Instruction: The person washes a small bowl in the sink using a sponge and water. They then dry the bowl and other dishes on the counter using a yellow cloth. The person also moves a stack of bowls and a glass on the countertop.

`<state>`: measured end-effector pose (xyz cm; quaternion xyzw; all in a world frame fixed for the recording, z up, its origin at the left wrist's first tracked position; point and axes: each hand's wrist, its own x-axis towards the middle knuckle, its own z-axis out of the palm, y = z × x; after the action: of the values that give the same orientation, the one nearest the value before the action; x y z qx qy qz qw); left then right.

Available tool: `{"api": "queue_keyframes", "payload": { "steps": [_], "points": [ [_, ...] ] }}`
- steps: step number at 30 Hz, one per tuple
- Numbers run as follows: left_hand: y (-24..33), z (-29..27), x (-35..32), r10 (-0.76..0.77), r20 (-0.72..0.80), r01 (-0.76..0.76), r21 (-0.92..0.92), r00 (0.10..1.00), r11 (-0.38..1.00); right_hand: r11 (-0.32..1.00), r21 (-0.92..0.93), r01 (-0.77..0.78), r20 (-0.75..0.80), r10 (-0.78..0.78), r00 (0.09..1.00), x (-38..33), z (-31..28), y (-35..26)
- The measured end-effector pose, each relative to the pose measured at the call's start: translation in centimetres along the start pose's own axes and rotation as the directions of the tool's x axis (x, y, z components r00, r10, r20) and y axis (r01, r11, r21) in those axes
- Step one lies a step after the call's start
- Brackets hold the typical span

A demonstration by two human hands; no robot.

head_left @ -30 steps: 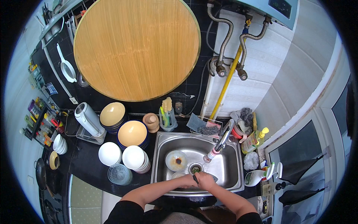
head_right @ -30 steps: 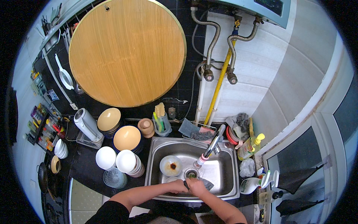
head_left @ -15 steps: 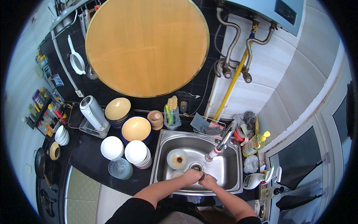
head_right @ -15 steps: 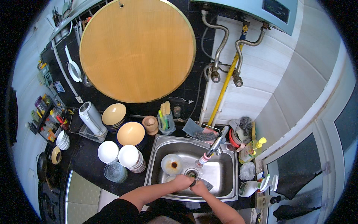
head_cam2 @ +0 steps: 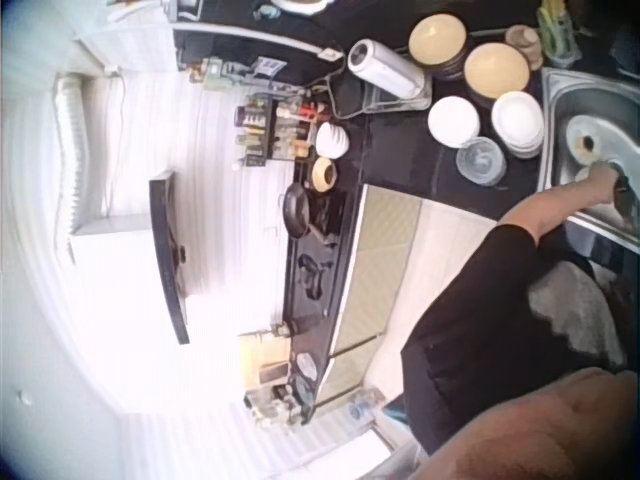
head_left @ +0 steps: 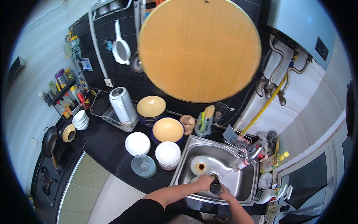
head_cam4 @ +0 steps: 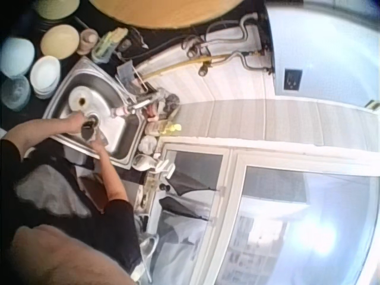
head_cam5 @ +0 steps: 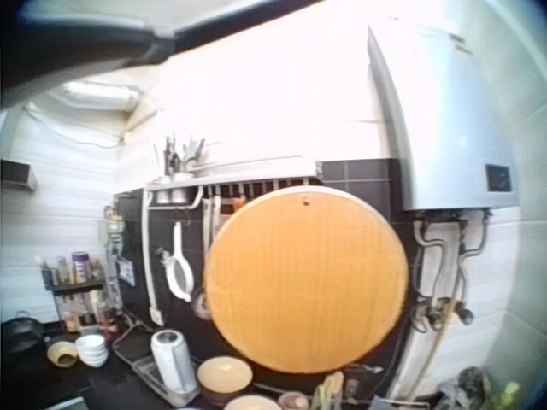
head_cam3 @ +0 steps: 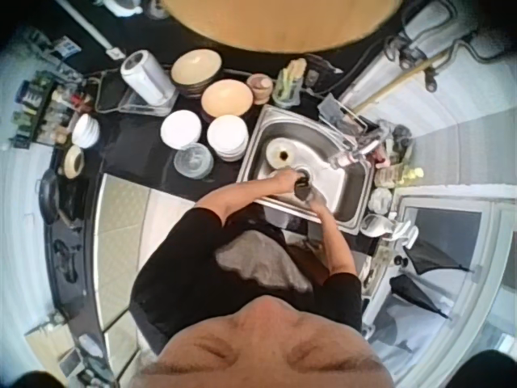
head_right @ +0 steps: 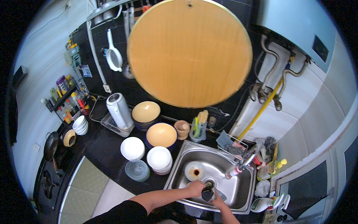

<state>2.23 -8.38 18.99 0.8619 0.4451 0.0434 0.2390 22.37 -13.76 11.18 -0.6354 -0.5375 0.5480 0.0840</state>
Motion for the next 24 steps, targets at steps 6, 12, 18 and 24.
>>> {"api": "queue_keyframes", "payload": {
  "steps": [6, 12, 18, 24],
  "points": [
    [-2.2, -3.5, -3.9, 0.068, 0.089, -0.013, -0.509, 0.994, 0.861, 0.787, -0.609, -0.096, 0.014, 0.132, 0.991, 0.7, 0.9, -2.5],
    [-7.2, -12.0, -10.5, 0.090, -0.023, -0.078, -0.724, 0.996, 0.685, 0.871, 0.487, 0.071, 0.056, -0.112, 0.992, -1.7, 2.3, -16.7],
    [-10.9, -19.6, -18.9, 0.016, 0.007, -0.008, -0.650, 1.000, 0.760, 0.879, 0.466, 0.101, 0.358, -0.292, 0.887, -4.5, 6.9, -30.0],
    [-15.3, -21.1, -28.9, -0.293, -0.072, 0.106, -0.830, 0.953, 0.548, 0.842, 0.453, 0.293, 0.474, -0.506, 0.721, -2.7, 16.9, -35.2]
  ]
}}
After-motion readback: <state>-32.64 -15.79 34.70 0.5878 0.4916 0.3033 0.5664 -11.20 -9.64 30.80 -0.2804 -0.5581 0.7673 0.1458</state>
